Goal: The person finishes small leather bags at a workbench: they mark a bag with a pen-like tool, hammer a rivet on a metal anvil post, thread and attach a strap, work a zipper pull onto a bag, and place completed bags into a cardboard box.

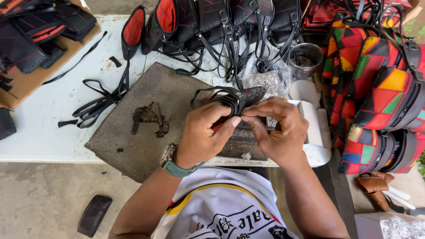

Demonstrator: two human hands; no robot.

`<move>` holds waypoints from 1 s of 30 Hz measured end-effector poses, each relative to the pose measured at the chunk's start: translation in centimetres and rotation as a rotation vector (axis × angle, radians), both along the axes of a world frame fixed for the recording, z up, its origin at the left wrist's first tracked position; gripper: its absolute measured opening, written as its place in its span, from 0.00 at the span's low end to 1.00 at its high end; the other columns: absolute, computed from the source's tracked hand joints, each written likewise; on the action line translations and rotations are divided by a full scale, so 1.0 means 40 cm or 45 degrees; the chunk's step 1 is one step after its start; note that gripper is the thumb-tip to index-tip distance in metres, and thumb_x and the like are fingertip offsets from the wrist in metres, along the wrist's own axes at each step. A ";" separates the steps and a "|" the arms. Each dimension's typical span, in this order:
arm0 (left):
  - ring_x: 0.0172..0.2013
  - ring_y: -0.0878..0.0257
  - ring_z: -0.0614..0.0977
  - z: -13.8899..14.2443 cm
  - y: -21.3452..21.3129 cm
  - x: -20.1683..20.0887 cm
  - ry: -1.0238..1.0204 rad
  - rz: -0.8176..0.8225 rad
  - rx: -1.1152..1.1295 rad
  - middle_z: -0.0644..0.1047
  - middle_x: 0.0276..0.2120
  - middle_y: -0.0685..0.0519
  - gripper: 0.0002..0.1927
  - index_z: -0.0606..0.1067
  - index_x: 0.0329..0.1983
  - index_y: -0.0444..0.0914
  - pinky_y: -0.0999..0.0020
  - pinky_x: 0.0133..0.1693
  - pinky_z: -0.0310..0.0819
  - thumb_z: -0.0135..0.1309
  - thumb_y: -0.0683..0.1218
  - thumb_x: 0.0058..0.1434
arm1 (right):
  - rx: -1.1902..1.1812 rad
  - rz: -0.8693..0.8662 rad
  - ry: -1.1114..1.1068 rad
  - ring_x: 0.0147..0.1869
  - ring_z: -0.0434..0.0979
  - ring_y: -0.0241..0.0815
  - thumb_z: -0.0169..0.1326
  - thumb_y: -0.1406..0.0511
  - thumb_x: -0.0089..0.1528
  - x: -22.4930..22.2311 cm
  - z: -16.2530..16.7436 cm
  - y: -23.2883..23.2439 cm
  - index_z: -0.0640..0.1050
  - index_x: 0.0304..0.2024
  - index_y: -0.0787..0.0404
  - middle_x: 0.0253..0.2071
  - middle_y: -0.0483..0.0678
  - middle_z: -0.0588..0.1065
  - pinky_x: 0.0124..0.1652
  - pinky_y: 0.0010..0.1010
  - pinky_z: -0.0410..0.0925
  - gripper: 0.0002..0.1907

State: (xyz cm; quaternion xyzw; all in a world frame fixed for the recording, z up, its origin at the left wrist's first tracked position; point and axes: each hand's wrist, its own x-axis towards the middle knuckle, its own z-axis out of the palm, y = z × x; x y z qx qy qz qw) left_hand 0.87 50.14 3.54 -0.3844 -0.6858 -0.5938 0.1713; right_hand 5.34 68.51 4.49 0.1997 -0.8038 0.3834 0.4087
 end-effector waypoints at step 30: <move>0.26 0.77 0.66 -0.009 -0.217 0.034 -0.724 -0.468 -0.155 0.69 0.24 0.62 0.09 0.72 0.34 0.36 0.75 0.27 0.58 0.60 0.43 0.65 | 0.638 0.547 -0.339 0.54 0.80 0.54 0.69 0.63 0.49 0.099 0.116 -0.027 0.79 0.56 0.59 0.52 0.53 0.76 0.48 0.38 0.75 0.31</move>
